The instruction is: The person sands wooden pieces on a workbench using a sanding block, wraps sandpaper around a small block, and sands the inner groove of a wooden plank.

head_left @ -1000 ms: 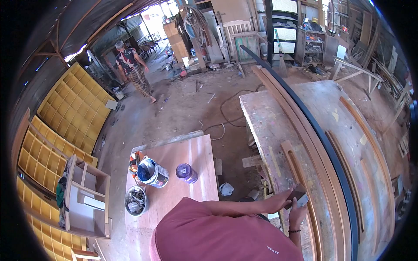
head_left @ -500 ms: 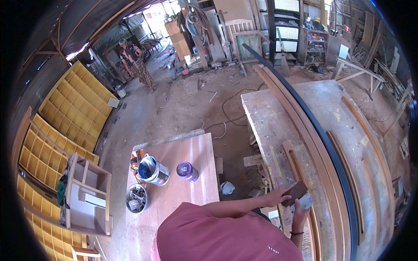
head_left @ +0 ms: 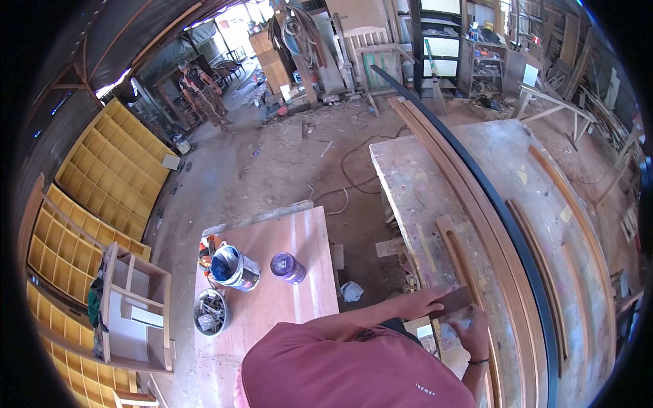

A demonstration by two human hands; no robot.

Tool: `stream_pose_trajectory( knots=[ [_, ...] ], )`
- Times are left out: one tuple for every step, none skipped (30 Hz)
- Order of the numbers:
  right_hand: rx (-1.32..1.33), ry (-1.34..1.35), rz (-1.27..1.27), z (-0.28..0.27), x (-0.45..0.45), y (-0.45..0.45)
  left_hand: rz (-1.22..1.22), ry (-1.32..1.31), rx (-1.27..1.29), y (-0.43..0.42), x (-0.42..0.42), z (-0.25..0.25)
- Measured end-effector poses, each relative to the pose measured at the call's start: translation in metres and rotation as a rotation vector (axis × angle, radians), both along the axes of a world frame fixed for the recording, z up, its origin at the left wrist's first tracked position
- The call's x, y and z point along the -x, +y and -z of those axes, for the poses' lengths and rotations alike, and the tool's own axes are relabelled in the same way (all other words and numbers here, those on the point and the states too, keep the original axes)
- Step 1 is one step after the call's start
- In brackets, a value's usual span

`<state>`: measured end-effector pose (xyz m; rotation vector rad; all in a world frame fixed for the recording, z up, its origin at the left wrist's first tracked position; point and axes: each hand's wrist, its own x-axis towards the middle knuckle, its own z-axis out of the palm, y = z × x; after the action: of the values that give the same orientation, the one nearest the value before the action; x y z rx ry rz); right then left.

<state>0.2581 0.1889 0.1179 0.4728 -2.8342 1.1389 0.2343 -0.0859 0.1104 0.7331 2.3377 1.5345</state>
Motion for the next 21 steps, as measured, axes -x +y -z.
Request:
stream_pose_trajectory(
  knots=[
    [-0.108, -0.042, -0.055, -0.001, 0.001, -0.001, 0.072, -0.049, -0.007, 0.002, -0.003, -0.018],
    [-0.109, -0.043, -0.053, -0.003, 0.002, 0.0, 0.144, -0.098, -0.012, 0.003, -0.005, -0.027],
    [-0.088, -0.183, -0.037, -0.005, 0.004, 0.002, 0.156, -0.052, 0.007, 0.004, -0.006, -0.022],
    [-0.068, -0.325, -0.023, -0.008, 0.006, 0.004, 0.154, -0.054, 0.006, 0.005, -0.007, -0.018],
    [-0.069, -0.326, -0.026, -0.012, 0.008, 0.005, 0.189, -0.06, 0.026, 0.005, -0.007, -0.014],
    [-0.078, -0.255, -0.141, -0.018, 0.009, 0.007, 0.224, -0.067, 0.045, 0.006, -0.008, -0.017],
    [-0.087, -0.185, -0.255, -0.021, 0.009, 0.009, 0.224, -0.071, 0.043, 0.005, -0.01, -0.019],
    [-0.088, -0.189, -0.254, -0.02, 0.007, 0.009, 0.247, -0.097, -0.002, 0.004, -0.012, -0.022],
    [0.18, -0.426, -0.225, -0.021, 0.004, 0.008, 0.272, -0.121, -0.048, 0.003, -0.013, -0.025],
    [0.451, -0.656, -0.189, -0.022, 0.002, 0.007, 0.275, -0.122, -0.05, 0.002, -0.012, -0.022],
    [0.449, -0.658, -0.186, -0.025, 0.0, 0.007, 0.293, -0.189, -0.106, 0.001, -0.01, -0.017],
    [0.481, -0.725, -0.19, -0.03, 0.0, 0.007, 0.31, -0.257, -0.162, 0.0, -0.01, -0.018],
    [0.513, -0.792, -0.196, -0.033, 0.0, 0.007, 0.31, -0.258, -0.164, 0.0, -0.01, -0.02],
    [0.511, -0.794, -0.196, -0.024, -0.002, 0.01, 0.334, -0.342, -0.228, -0.001, -0.01, -0.022],
    [0.545, -0.781, -0.184, -0.006, -0.004, 0.016, 0.358, -0.425, -0.292, -0.003, -0.008, -0.026],
    [0.579, -0.767, -0.17, -0.001, -0.005, 0.016, 0.356, -0.425, -0.293, -0.005, -0.007, -0.027],
    [0.578, -0.768, -0.172, 0.002, -0.006, 0.015, 0.378, -0.429, -0.306, -0.006, -0.005, -0.026],
    [0.624, -0.699, -0.184, -0.002, -0.01, 0.01, 0.4, -0.434, -0.319, -0.007, -0.003, -0.026],
    [0.67, -0.63, -0.195, -0.004, -0.013, 0.007, 0.4, -0.435, -0.319, -0.008, -0.002, -0.024],
    [0.67, -0.632, -0.195, -0.004, -0.013, 0.006, 0.414, -0.419, -0.297, -0.007, 0.001, -0.021],
    [0.695, -0.63, -0.204, -0.004, -0.013, 0.006, 0.427, -0.402, -0.275, -0.008, 0.001, -0.024]
  ],
)
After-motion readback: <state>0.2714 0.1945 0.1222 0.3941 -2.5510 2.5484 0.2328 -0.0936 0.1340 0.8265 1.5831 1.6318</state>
